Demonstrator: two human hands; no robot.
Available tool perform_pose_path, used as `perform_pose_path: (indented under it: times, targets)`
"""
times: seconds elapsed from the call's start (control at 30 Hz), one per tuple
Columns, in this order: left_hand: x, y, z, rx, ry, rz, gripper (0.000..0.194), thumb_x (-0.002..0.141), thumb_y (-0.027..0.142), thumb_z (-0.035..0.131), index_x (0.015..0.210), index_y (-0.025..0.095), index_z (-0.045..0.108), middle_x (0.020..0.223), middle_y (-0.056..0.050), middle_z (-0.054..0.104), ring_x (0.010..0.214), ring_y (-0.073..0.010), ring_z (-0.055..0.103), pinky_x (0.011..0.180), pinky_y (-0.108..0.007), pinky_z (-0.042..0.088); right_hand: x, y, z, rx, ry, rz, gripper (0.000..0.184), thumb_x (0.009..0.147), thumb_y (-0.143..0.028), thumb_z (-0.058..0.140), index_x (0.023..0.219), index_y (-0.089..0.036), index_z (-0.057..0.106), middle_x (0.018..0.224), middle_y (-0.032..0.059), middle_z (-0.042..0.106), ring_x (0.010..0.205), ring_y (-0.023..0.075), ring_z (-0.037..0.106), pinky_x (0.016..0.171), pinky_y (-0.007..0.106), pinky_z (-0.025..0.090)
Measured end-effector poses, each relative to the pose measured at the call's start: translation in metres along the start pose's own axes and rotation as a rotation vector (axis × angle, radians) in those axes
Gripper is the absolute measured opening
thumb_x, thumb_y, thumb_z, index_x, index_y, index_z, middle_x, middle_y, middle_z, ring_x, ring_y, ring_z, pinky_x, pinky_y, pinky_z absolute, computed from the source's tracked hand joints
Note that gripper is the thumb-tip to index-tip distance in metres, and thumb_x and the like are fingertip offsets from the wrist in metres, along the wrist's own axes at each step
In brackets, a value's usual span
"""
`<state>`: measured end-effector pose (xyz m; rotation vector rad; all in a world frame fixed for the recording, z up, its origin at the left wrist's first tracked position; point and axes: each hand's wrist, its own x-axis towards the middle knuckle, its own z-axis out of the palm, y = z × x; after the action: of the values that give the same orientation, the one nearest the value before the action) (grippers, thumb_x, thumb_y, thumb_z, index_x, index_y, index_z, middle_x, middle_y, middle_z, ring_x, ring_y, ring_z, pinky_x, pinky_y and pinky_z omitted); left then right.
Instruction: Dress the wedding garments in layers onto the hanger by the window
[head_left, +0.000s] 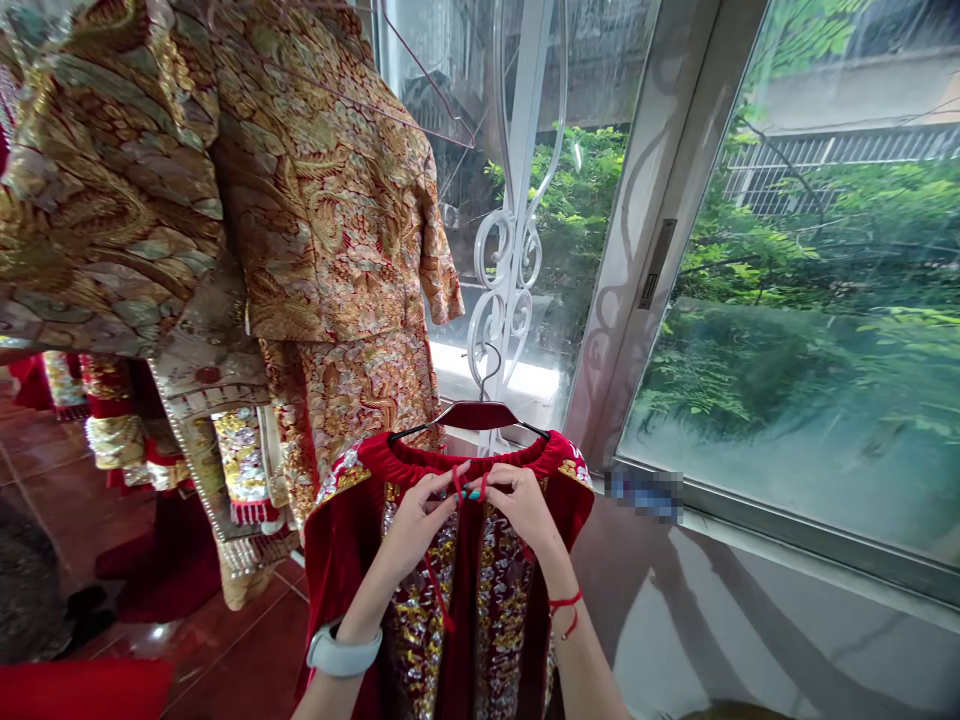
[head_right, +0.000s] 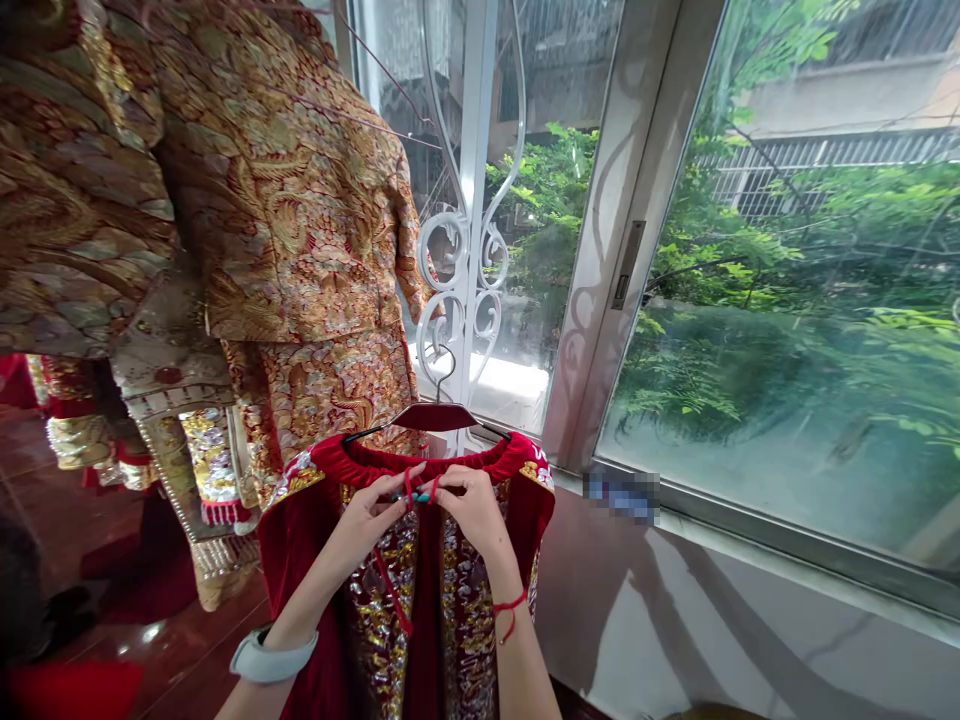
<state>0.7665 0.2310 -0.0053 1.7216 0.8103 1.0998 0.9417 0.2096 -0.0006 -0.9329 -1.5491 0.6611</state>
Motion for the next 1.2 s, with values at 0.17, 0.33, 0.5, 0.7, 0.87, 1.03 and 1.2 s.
perform_pose_path:
  times: [0.17, 0.33, 0.5, 0.7, 0.87, 1.03, 1.2]
  targets:
    - [-0.002, 0.004, 0.002, 0.328, -0.086, 0.127, 0.035, 0.090, 0.031, 0.049, 0.117, 0.024, 0.069, 0.089, -0.003, 0.057, 0.088, -0.0189, 0.054, 0.085, -0.033, 0.046, 0.006, -0.008, -0.012, 0.057, -0.271, 0.012, 0.020, 0.083, -0.035, 0.068, 0.072, -0.020, 0.078, 0.076, 0.0025, 0.068, 0.079, 0.0188, 0.062, 0.074, 0.029, 0.048]
    - [-0.002, 0.001, 0.001, 0.391, -0.074, 0.254, 0.021, 0.090, 0.025, 0.051, 0.091, 0.019, 0.071, 0.092, -0.003, 0.050, 0.081, -0.0149, 0.053, 0.076, -0.026, 0.049, 0.001, -0.006, -0.012, 0.004, -0.320, 0.008, 0.023, 0.088, -0.023, 0.061, 0.069, -0.019, 0.072, 0.077, 0.0019, 0.063, 0.080, 0.0174, 0.058, 0.074, 0.028, 0.045]
    - [0.005, -0.015, -0.007, 0.395, -0.069, 0.399, 0.016, 0.087, 0.018, 0.056, 0.096, 0.020, 0.070, 0.116, -0.009, 0.057, 0.094, -0.0166, 0.062, 0.075, -0.025, 0.053, -0.010, -0.005, -0.004, -0.246, -0.198, -0.011, 0.027, 0.089, -0.011, 0.054, 0.065, -0.018, 0.064, 0.085, 0.0017, 0.052, 0.078, 0.0148, 0.053, 0.073, 0.028, 0.044]
    - [0.007, -0.016, -0.009, 0.592, 0.011, 0.540, 0.018, 0.093, 0.019, 0.051, 0.089, 0.020, 0.068, 0.112, -0.009, 0.063, 0.095, -0.0168, 0.065, 0.086, -0.028, 0.052, -0.024, -0.004, 0.009, -0.326, 0.132, -0.089, 0.021, 0.090, -0.010, 0.054, 0.080, -0.019, 0.071, 0.101, 0.0071, 0.057, 0.092, 0.0183, 0.058, 0.085, 0.031, 0.048]
    - [-0.003, -0.013, -0.028, 0.811, -0.005, 0.463, 0.032, 0.092, 0.012, 0.040, 0.103, 0.021, 0.069, 0.118, -0.012, 0.061, 0.103, -0.0218, 0.062, 0.090, -0.033, 0.051, -0.030, 0.001, -0.010, -0.433, 0.362, -0.192, 0.022, 0.094, -0.019, 0.052, 0.082, -0.020, 0.071, 0.099, 0.0093, 0.058, 0.089, 0.0207, 0.058, 0.081, 0.036, 0.050]
    - [-0.009, -0.017, -0.054, 0.849, -0.133, 0.442, 0.047, 0.082, 0.001, 0.034, 0.104, 0.023, 0.069, 0.112, -0.010, 0.065, 0.102, -0.0233, 0.058, 0.091, -0.037, 0.048, -0.037, 0.003, -0.029, -0.467, 0.288, -0.224, 0.027, 0.096, -0.027, 0.050, 0.079, -0.022, 0.071, 0.095, 0.0093, 0.057, 0.082, 0.0205, 0.052, 0.074, 0.037, 0.047]
    - [-0.014, -0.015, -0.028, 0.325, 0.050, 0.236, 0.017, 0.091, 0.027, 0.049, 0.090, 0.020, 0.065, 0.093, -0.006, 0.063, 0.088, -0.0192, 0.057, 0.083, -0.031, 0.046, -0.039, 0.001, -0.017, 0.008, 0.225, 0.022, 0.025, 0.089, -0.043, 0.062, 0.079, -0.021, 0.069, 0.091, 0.0068, 0.056, 0.078, 0.0184, 0.054, 0.068, 0.032, 0.048]
